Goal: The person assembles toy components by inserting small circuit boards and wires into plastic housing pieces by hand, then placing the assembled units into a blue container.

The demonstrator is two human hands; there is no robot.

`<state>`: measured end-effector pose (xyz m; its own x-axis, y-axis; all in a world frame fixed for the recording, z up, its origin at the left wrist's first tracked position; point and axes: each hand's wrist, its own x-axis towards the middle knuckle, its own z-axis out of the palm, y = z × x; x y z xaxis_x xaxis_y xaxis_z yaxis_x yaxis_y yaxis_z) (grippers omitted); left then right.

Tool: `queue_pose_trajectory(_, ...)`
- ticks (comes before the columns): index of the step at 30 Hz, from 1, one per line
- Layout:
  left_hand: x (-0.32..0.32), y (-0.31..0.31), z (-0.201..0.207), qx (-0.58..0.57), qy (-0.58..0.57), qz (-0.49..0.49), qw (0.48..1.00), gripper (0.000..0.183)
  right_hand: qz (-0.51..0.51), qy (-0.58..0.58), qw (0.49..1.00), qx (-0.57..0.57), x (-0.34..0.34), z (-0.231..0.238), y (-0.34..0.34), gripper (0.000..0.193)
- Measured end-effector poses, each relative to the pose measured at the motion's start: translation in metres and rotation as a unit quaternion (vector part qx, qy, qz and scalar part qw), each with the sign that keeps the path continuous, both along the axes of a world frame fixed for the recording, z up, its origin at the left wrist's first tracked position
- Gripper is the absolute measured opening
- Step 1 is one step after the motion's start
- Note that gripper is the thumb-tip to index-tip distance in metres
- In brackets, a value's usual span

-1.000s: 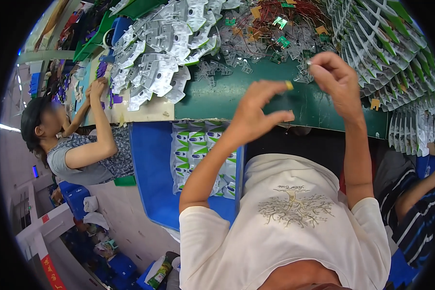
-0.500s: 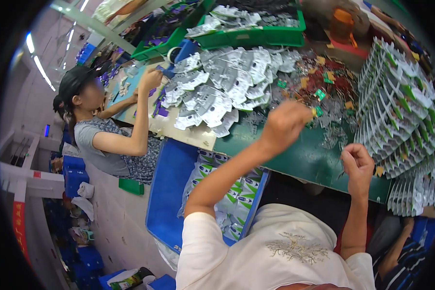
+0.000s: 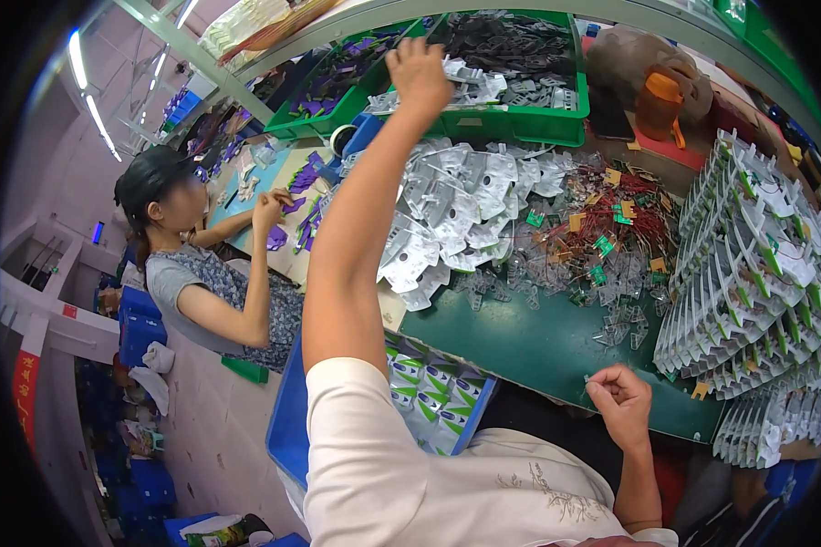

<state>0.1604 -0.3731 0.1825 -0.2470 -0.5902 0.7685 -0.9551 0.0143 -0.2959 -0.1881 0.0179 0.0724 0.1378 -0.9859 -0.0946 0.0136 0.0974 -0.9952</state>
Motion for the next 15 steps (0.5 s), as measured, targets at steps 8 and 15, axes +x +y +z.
queue_pose_trajectory(8,0.033,0.024,0.012,0.014,-0.057,-0.112,0.992,0.026,0.001,0.033,0.999,0.022,0.005,-0.005,0.002,0.005)
queue_pose_trajectory(15,-0.073,0.242,-0.035,0.148,0.07,-0.385,0.908,0.028,-0.038,0.054,0.998,0.001,-0.021,0.005,0.006,0.004)
